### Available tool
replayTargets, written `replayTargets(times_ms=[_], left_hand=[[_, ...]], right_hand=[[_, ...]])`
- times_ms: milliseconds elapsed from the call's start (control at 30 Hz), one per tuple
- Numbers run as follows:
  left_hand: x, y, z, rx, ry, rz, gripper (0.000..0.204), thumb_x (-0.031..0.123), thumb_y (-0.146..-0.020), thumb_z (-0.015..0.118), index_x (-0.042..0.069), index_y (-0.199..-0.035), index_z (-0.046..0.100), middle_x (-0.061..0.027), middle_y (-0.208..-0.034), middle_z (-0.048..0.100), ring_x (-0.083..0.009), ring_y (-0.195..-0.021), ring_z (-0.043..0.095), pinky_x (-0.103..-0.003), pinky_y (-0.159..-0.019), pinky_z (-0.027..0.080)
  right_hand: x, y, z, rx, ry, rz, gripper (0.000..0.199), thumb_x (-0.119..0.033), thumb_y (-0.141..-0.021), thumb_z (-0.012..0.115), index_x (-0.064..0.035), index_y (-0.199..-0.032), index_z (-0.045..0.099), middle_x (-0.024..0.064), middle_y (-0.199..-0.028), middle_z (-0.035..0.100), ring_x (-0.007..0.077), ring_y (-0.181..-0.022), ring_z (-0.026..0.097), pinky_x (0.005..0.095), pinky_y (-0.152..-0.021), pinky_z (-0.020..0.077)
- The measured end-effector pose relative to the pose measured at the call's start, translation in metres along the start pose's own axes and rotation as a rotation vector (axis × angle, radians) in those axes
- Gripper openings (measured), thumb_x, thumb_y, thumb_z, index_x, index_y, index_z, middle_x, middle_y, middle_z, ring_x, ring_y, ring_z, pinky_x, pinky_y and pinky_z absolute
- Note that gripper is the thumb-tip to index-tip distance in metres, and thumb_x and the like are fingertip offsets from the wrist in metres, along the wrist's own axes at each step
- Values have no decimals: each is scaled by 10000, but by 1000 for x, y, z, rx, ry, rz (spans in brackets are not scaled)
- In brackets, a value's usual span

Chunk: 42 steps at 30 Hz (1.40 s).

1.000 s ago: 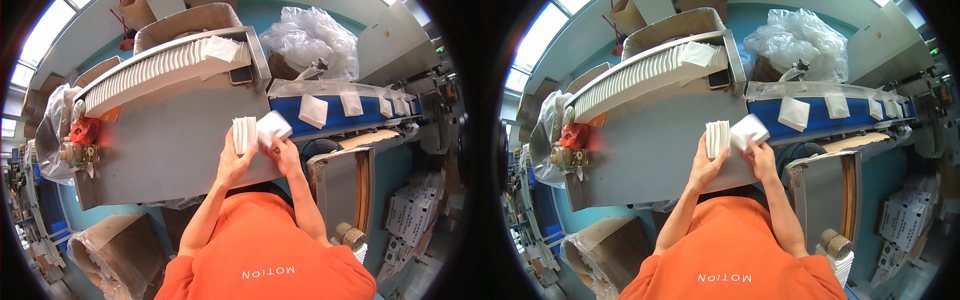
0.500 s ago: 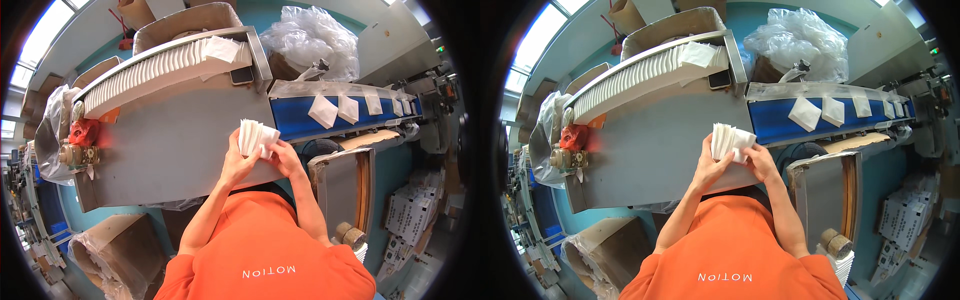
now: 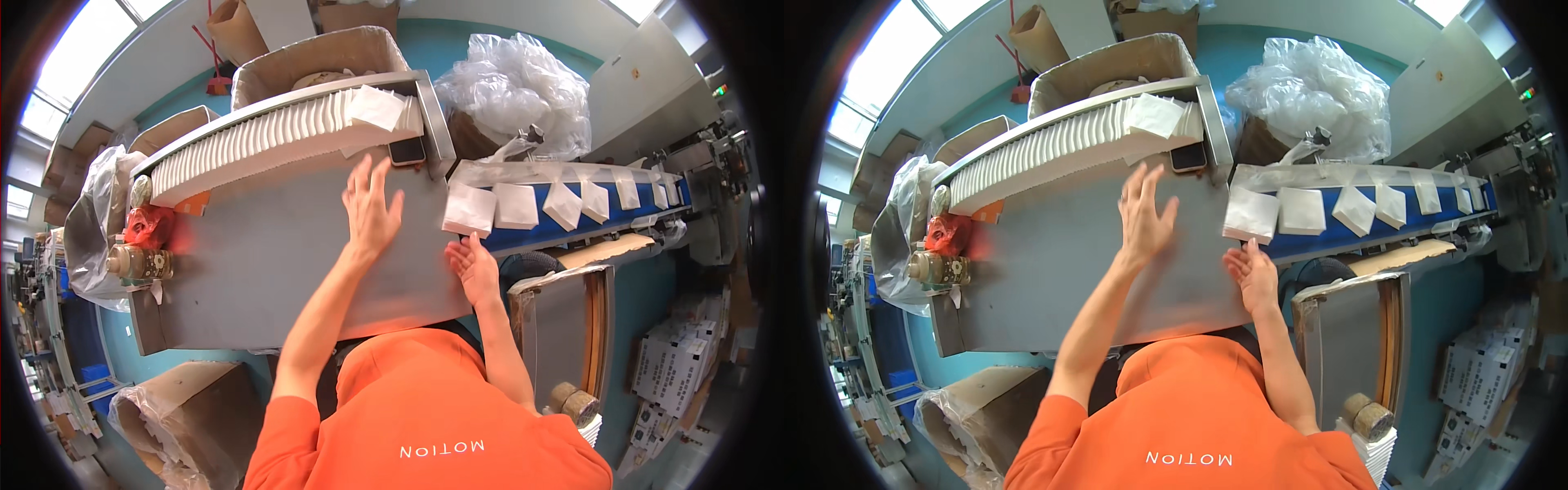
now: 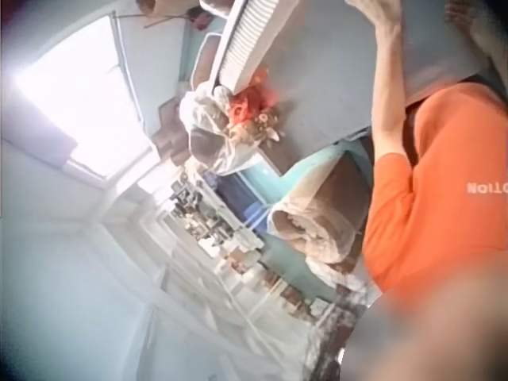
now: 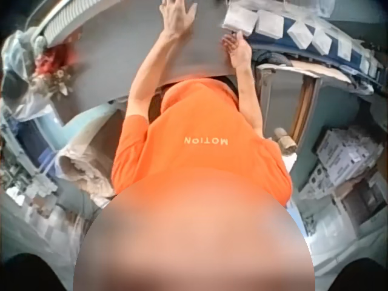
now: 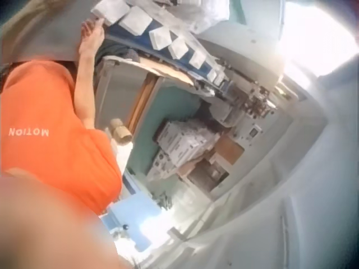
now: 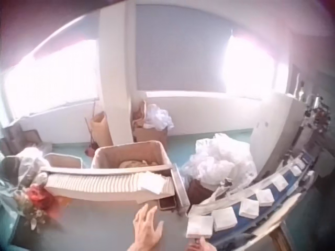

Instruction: Sorting and arranging folded paper filters from a conveyor onto a packing station.

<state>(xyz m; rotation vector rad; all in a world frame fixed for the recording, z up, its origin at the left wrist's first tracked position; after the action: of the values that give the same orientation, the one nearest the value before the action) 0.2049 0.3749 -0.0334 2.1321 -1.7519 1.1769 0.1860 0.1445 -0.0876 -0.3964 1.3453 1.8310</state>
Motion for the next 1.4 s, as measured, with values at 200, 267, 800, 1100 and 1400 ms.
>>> replayTargets(times_ms=[200, 267, 800, 1100, 1400], left_hand=[[-40, -105, 12, 128, -417, 262, 625, 73, -754, 713, 247, -1325, 526, -128, -1522, 319, -327, -1401, 303, -495, -1082, 250], [-46, -115, 17, 157, -332, 267, 373, 126, -778, 729, 213, -1136, 672, -106, -1401, 495, -289, -1324, 425, -478, -1060, 272], [-175, -106, -116, 447, -479, 60, 423, 411, -821, 719, 116, -1123, 697, -186, -1342, 534, -379, -1344, 382, -546, -1087, 241], [-124, -108, -54, 301, -208, 89, 344, 240, -763, 749, 84, -1037, 612, -124, -1265, 568, -316, -1268, 450, -452, -1034, 310], [-146, -108, -60, 233, -13, 57, 261, 165, -817, 707, 70, -1039, 606, -118, -1249, 597, -321, -1224, 501, -465, -996, 366]], right_hand=[[5, -26, 93, -255, 595, -461, 675, -339, -927, 671, 3, -1409, 345, 197, -1355, 480, 261, -1211, 515, 340, -939, 460], [-12, -59, 123, -272, 766, -627, 879, -382, -890, 705, 5, -1489, 189, 258, -1478, 327, 340, -1361, 370, 404, -1085, 356], [-63, -116, 250, 41, 1432, -949, 1288, -590, -562, 876, -100, -1507, 151, 282, -1278, 406, 424, -1156, 458, 470, -1018, 383], [-56, -107, 279, -12, 1527, -821, 1319, -646, -511, 873, -157, -1528, 190, 358, -1435, 278, 507, -1294, 371, 521, -1074, 344], [-37, -111, 291, 63, 1494, -878, 1347, -666, -494, 866, -174, -1538, 171, 370, -1520, 78, 526, -1364, 256, 554, -1102, 297]])
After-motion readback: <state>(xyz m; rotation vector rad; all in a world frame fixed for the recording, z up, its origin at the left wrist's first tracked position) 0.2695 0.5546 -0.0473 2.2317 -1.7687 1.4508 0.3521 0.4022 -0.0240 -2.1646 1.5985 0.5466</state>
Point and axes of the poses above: each hand's wrist, its own y-axis away from the middle knuckle, its own z-axis out of the palm, x = y × z, the point moved 3 cm from there along -y, towards the middle knuckle
